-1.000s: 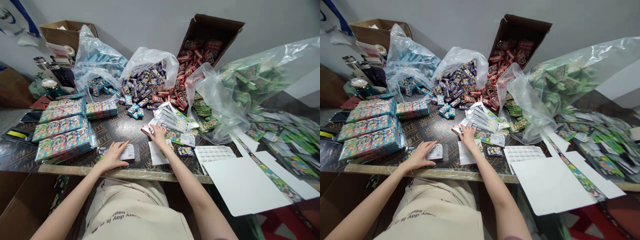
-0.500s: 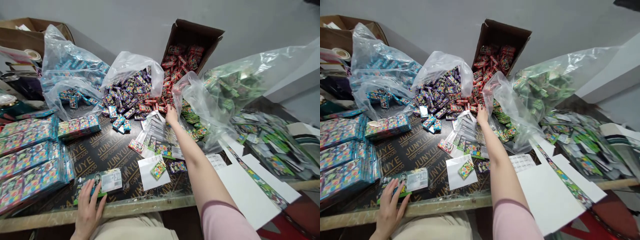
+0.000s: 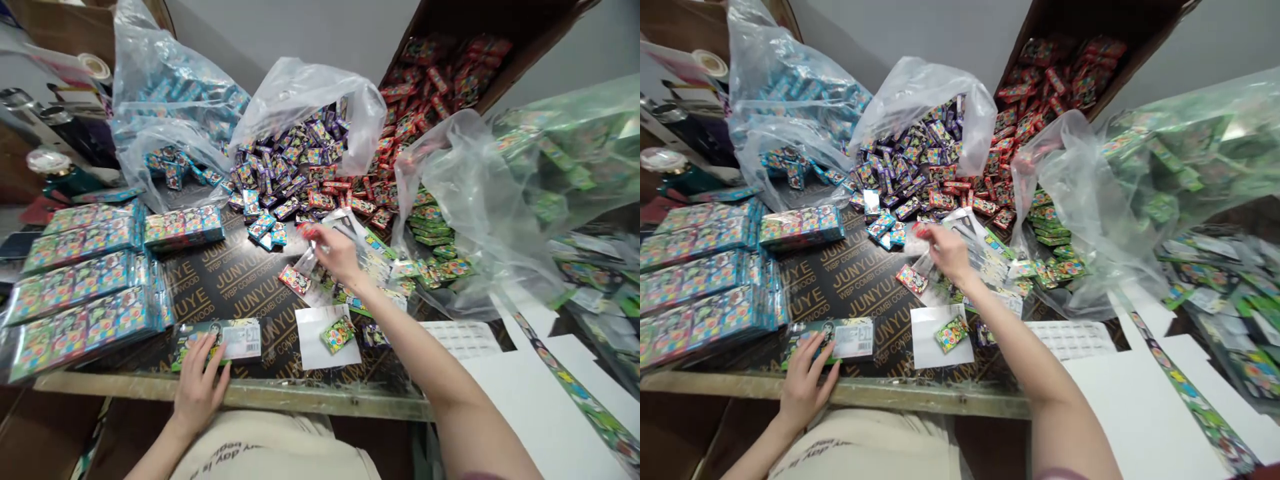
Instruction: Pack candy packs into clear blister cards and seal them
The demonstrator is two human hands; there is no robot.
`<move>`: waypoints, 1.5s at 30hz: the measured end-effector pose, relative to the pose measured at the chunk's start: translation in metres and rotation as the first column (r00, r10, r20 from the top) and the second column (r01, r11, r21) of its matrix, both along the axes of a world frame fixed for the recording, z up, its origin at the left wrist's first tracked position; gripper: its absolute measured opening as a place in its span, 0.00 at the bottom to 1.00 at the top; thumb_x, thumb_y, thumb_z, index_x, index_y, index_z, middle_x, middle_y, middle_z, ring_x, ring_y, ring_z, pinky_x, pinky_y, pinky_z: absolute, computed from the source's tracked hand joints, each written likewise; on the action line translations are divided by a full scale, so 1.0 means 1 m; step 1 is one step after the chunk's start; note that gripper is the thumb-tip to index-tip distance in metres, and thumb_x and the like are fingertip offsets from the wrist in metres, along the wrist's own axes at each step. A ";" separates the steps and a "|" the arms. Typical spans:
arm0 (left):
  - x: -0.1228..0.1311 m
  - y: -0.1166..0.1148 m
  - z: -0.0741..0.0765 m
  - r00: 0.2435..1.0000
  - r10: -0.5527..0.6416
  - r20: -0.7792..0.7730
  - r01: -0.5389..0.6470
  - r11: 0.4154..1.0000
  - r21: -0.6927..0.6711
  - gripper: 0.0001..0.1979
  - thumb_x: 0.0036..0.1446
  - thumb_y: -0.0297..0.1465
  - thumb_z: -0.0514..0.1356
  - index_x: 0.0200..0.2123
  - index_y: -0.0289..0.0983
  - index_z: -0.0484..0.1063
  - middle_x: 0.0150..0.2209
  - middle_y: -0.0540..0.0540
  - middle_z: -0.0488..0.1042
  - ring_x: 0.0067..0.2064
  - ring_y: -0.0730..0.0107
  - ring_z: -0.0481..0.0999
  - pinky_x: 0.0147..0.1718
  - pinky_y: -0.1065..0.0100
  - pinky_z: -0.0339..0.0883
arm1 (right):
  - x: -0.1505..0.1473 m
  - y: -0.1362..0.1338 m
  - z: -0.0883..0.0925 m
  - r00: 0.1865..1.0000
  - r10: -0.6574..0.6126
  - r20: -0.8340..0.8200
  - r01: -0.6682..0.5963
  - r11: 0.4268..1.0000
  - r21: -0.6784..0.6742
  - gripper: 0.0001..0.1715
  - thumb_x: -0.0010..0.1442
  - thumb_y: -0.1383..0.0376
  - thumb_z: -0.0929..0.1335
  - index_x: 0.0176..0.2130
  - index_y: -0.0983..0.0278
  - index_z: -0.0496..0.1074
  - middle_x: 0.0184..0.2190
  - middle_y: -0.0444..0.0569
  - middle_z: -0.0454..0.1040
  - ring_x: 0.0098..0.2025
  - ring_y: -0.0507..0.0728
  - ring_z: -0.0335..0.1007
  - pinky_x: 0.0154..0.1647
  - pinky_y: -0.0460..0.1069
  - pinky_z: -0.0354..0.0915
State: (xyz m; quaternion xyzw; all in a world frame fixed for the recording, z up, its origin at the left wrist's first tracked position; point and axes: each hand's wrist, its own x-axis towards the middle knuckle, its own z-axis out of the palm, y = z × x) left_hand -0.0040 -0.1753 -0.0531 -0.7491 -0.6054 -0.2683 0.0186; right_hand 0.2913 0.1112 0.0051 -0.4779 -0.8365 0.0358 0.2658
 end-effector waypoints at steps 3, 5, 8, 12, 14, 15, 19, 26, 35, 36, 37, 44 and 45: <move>0.000 -0.001 -0.001 0.999 0.012 0.031 -0.011 1.000 -0.007 0.27 0.56 0.25 0.58 0.59 0.42 0.61 0.58 0.36 0.65 0.61 0.49 0.63 0.56 0.45 0.61 | -0.044 -0.040 -0.010 0.975 0.216 0.050 -0.213 0.974 -0.072 0.24 0.59 0.73 0.61 0.53 0.62 0.70 0.49 0.51 0.75 0.52 0.60 0.71 0.51 0.56 0.67; -0.001 -0.001 0.002 0.996 0.016 0.093 -0.016 1.000 -0.002 0.21 0.57 0.26 0.57 0.54 0.42 0.66 0.56 0.38 0.67 0.60 0.50 0.64 0.56 0.45 0.61 | -0.058 -0.053 -0.012 0.965 0.258 0.047 -0.254 0.963 -0.087 0.20 0.60 0.72 0.62 0.49 0.62 0.73 0.46 0.52 0.77 0.49 0.60 0.73 0.49 0.56 0.70; 0.001 0.003 0.018 0.951 0.079 0.299 -0.077 0.997 -0.017 0.13 0.58 0.28 0.57 0.46 0.42 0.72 0.53 0.40 0.70 0.58 0.53 0.66 0.56 0.46 0.61 | -0.065 -0.072 -0.005 0.975 0.211 -0.069 -0.211 0.977 0.002 0.18 0.62 0.70 0.62 0.48 0.61 0.74 0.46 0.52 0.77 0.52 0.61 0.72 0.53 0.58 0.69; 0.018 0.024 0.058 0.597 0.231 0.768 -0.038 0.965 -0.261 0.14 0.56 0.36 0.60 0.45 0.39 0.72 0.50 0.41 0.72 0.53 0.57 0.71 0.51 0.53 0.66 | -0.073 -0.124 0.008 0.944 0.266 -0.194 -0.244 0.961 0.133 0.20 0.63 0.69 0.62 0.51 0.56 0.73 0.52 0.47 0.73 0.58 0.59 0.66 0.57 0.59 0.66; 0.029 0.038 0.075 0.207 0.338 0.918 0.197 0.905 -0.377 0.20 0.54 0.39 0.61 0.48 0.37 0.69 0.45 0.40 0.75 0.44 0.61 0.76 0.43 0.59 0.71 | -0.077 -0.155 0.011 0.922 0.341 -0.186 -0.314 0.936 0.158 0.21 0.62 0.70 0.62 0.52 0.54 0.72 0.53 0.47 0.73 0.58 0.59 0.66 0.56 0.59 0.67; 0.034 0.043 0.081 0.053 0.397 0.916 0.298 0.870 -0.394 0.22 0.51 0.39 0.63 0.48 0.36 0.68 0.42 0.41 0.76 0.40 0.64 0.77 0.40 0.62 0.71 | -0.078 -0.169 0.011 0.912 0.369 -0.177 -0.343 0.925 0.161 0.22 0.62 0.71 0.62 0.52 0.54 0.72 0.53 0.47 0.73 0.58 0.58 0.65 0.55 0.58 0.68; 0.041 0.053 0.089 -0.126 0.488 0.864 0.412 0.818 -0.402 0.28 0.37 0.30 0.71 0.45 0.34 0.69 0.29 0.50 0.75 0.27 0.75 0.74 0.29 0.72 0.69 | -0.075 -0.205 0.013 0.935 0.309 -0.174 -0.292 0.950 0.115 0.26 0.60 0.68 0.65 0.57 0.53 0.67 0.60 0.49 0.65 0.60 0.62 0.61 0.55 0.61 0.66; 0.039 0.041 0.083 -0.012 0.423 0.906 0.504 0.785 -0.360 0.18 0.44 0.36 0.68 0.37 0.33 0.74 0.29 0.48 0.76 0.26 0.74 0.74 0.26 0.72 0.69 | -0.065 -0.232 0.002 0.863 0.197 -0.465 -0.283 0.951 -0.123 0.15 0.63 0.66 0.63 0.47 0.57 0.74 0.40 0.49 0.79 0.40 0.57 0.75 0.43 0.55 0.70; 0.057 0.043 0.060 0.066 0.328 0.942 0.515 0.798 -0.314 0.17 0.36 0.32 0.72 0.31 0.32 0.73 0.27 0.49 0.76 0.28 0.73 0.75 0.31 0.71 0.70 | -0.088 -0.248 -0.027 0.562 -0.331 -0.758 -0.336 0.746 -0.575 0.22 0.60 0.53 0.65 0.49 0.61 0.73 0.47 0.51 0.77 0.50 0.61 0.72 0.53 0.57 0.67; 0.056 0.043 0.058 0.049 0.328 0.943 0.519 0.799 -0.305 0.17 0.37 0.32 0.72 0.32 0.33 0.73 0.28 0.49 0.76 0.29 0.73 0.75 0.33 0.70 0.70 | -0.089 -0.248 -0.030 0.526 -0.342 -0.779 -0.386 0.720 -0.577 0.25 0.58 0.53 0.66 0.53 0.60 0.70 0.49 0.51 0.75 0.52 0.61 0.71 0.55 0.58 0.65; 0.055 0.043 0.059 0.041 0.331 0.943 0.523 0.797 -0.303 0.18 0.38 0.32 0.71 0.33 0.33 0.73 0.29 0.49 0.76 0.30 0.72 0.76 0.34 0.69 0.71 | -0.089 -0.249 -0.032 0.494 -0.351 -0.796 -0.426 0.700 -0.573 0.29 0.57 0.54 0.68 0.56 0.59 0.67 0.50 0.51 0.75 0.53 0.61 0.70 0.56 0.58 0.65; 0.030 0.045 0.077 0.462 0.246 0.852 0.350 0.832 -0.430 0.17 0.39 0.35 0.70 0.34 0.34 0.76 0.30 0.48 0.74 0.31 0.73 0.72 0.28 0.74 0.66 | -0.081 -0.239 -0.021 0.435 -0.356 -0.827 -0.512 0.658 -0.553 0.29 0.54 0.58 0.71 0.54 0.55 0.62 0.43 0.48 0.76 0.47 0.57 0.73 0.51 0.55 0.68; 0.029 0.044 0.077 0.514 0.251 0.820 0.379 0.792 -0.480 0.16 0.38 0.36 0.70 0.32 0.33 0.77 0.27 0.49 0.74 0.29 0.74 0.70 0.26 0.75 0.64 | -0.080 -0.235 -0.018 0.449 -0.327 -0.832 -0.537 0.645 -0.543 0.27 0.55 0.58 0.71 0.52 0.55 0.62 0.43 0.48 0.76 0.47 0.57 0.73 0.50 0.55 0.68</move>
